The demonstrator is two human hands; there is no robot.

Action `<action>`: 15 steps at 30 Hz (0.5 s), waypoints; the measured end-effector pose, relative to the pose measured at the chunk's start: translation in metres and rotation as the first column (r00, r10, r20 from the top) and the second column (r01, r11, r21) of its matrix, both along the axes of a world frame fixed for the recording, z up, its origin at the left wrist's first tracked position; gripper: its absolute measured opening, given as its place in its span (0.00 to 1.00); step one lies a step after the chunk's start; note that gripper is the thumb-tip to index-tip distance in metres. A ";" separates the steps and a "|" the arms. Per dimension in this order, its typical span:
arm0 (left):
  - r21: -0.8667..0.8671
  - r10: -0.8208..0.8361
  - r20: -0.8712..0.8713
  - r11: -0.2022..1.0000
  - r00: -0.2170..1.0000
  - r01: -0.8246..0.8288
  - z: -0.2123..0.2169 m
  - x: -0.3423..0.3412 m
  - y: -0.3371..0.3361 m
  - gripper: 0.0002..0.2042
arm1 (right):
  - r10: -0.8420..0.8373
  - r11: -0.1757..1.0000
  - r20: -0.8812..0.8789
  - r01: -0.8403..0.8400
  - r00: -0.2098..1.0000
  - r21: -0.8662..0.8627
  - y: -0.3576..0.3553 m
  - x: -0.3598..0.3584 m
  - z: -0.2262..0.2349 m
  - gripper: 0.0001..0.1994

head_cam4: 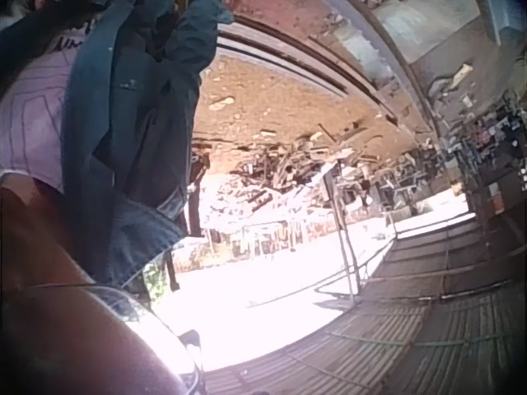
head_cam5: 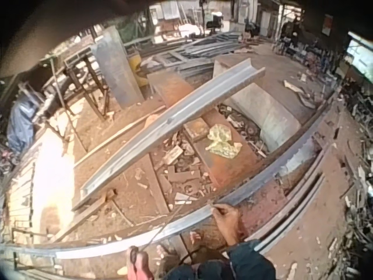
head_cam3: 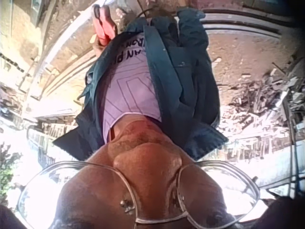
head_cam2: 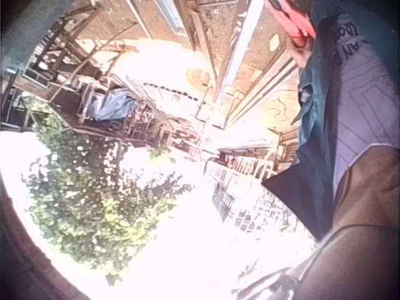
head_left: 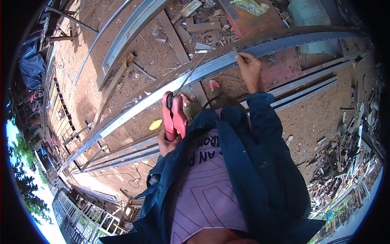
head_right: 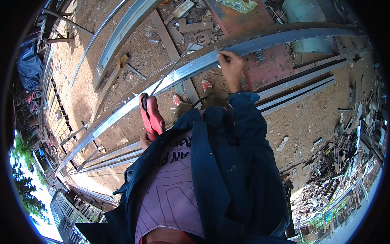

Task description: The recorder performs various metal fabrication tasks including welding a metal bar to a frame and drilling holes in a metal component.

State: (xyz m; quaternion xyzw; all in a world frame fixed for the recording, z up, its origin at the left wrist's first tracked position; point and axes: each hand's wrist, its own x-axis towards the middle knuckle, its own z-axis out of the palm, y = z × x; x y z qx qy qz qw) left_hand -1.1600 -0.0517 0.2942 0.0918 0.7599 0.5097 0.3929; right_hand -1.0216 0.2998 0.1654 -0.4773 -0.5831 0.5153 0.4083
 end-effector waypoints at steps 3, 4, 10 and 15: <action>0.005 -0.049 -0.052 0.999 0.997 0.050 0.002 -0.004 0.003 0.19 | -0.010 1.000 0.000 0.010 1.000 -0.010 0.000 -0.002 0.005 0.07; 0.010 -0.054 -0.051 0.998 0.997 0.055 0.005 -0.006 0.004 0.19 | -0.013 1.000 -0.001 0.013 1.000 -0.013 -0.001 -0.002 0.006 0.07; -0.012 -0.090 0.003 0.996 0.996 0.090 -0.003 -0.014 -0.005 0.17 | -0.078 0.989 -0.129 0.060 0.989 -0.138 -0.002 -0.005 0.002 0.07; -0.023 -0.108 -0.030 0.994 0.994 0.107 -0.006 -0.014 -0.005 0.16 | -0.063 0.992 -0.104 0.051 0.993 -0.117 -0.004 -0.003 0.003 0.07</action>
